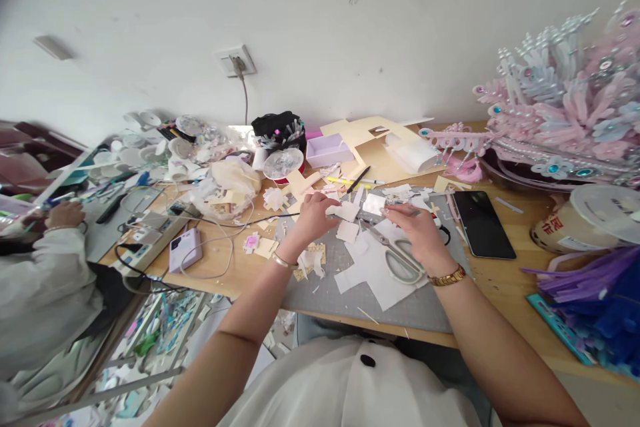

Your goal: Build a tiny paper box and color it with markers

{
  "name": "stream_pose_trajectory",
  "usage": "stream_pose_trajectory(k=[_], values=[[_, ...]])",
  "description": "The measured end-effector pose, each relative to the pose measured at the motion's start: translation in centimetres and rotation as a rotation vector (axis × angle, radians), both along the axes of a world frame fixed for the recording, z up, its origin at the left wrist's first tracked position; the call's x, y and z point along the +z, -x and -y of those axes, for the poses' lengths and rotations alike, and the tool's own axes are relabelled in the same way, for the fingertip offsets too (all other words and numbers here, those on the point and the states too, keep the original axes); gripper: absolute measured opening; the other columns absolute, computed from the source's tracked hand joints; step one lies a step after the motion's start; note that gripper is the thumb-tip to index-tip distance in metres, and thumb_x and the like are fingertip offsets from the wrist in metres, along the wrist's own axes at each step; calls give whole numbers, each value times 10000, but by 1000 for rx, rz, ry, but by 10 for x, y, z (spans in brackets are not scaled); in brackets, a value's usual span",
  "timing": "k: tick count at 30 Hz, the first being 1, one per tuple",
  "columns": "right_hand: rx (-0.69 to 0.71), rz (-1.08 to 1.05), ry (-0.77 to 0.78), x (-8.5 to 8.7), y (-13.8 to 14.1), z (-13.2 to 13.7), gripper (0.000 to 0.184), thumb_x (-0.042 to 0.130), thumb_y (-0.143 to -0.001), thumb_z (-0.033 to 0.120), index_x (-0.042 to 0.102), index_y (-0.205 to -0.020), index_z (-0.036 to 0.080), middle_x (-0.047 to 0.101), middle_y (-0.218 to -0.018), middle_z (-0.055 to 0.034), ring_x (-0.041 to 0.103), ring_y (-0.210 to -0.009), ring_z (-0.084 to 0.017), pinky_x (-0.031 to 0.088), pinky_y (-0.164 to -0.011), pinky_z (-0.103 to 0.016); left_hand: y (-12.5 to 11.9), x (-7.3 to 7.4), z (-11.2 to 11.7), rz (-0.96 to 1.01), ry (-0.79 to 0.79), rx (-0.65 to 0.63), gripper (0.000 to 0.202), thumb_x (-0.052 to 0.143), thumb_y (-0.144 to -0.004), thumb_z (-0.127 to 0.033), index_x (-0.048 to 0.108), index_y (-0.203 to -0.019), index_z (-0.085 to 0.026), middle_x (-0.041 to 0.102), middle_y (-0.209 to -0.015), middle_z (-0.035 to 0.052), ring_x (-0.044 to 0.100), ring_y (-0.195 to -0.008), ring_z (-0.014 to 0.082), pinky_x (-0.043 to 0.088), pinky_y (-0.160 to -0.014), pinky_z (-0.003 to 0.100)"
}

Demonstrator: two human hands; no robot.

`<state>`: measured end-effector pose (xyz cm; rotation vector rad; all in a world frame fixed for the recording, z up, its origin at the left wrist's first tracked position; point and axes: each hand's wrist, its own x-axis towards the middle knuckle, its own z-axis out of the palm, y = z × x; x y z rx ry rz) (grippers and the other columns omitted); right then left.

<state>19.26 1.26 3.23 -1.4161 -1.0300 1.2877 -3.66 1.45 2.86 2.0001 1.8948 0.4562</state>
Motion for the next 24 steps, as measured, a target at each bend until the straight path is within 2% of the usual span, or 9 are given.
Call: stream_pose_trajectory(k=[4, 7, 12, 15, 19, 22, 24], values=[[1, 30, -41, -3, -1, 0, 282, 818, -520, 456, 741, -672, 232, 748, -784, -42, 668, -835, -251, 493, -679, -344, 4, -2, -11, -21, 7, -64, 496, 689, -698, -159, 697, -1186, -244, 603, -1241, 130, 496, -1235, 362, 420, -1030, 490], [6, 45, -58, -3, -1, -1, 304, 816, -523, 493, 734, -665, 237, 748, -792, -41, 665, -816, -242, 501, -666, -344, 13, -8, -14, 25, -8, -31, 512, 670, -692, -149, 683, -1195, -240, 600, -1242, 116, 507, -1233, 344, 412, -1052, 492], [-17, 38, -46, -3, -1, -1, 280, 826, -514, 465, 743, -665, 245, 748, -784, -33, 669, -841, -244, 509, -692, -345, 28, -14, -14, 96, -83, 47, 447, 656, -676, -108, 704, -1103, -234, 593, -1202, 104, 522, -1195, 324, 392, -1089, 471], [-19, 26, -36, -4, 0, -1, 302, 829, -503, 467, 737, -669, 232, 741, -770, -35, 672, -854, -248, 508, -712, -347, 28, -14, -12, 73, -74, -4, 429, 666, -682, -134, 703, -1098, -235, 586, -1206, 98, 503, -1217, 324, 378, -1102, 468], [-22, 25, -19, -4, 0, -1, 335, 824, -497, 484, 729, -686, 224, 731, -760, -32, 675, -867, -251, 504, -718, -347, 18, -15, -13, 23, -19, -107, 545, 687, -691, -200, 660, -1235, -215, 562, -1267, 125, 472, -1259, 340, 381, -1095, 485], [-25, 20, -6, -4, 0, -1, 324, 828, -499, 466, 739, -699, 227, 740, -798, -31, 670, -898, -254, 497, -742, -348, 12, -16, -18, -14, 9, -184, 648, 663, -682, -172, 622, -1325, -242, 543, -1329, 133, 457, -1285, 352, 385, -1084, 501], [-26, 16, -2, -4, 0, -1, 318, 831, -496, 455, 743, -700, 227, 745, -816, -32, 664, -911, -258, 491, -758, -352, 10, -17, -21, -37, 16, -238, 643, 650, -680, -159, 641, -1315, -266, 545, -1357, 132, 452, -1292, 368, 376, -1081, 527]])
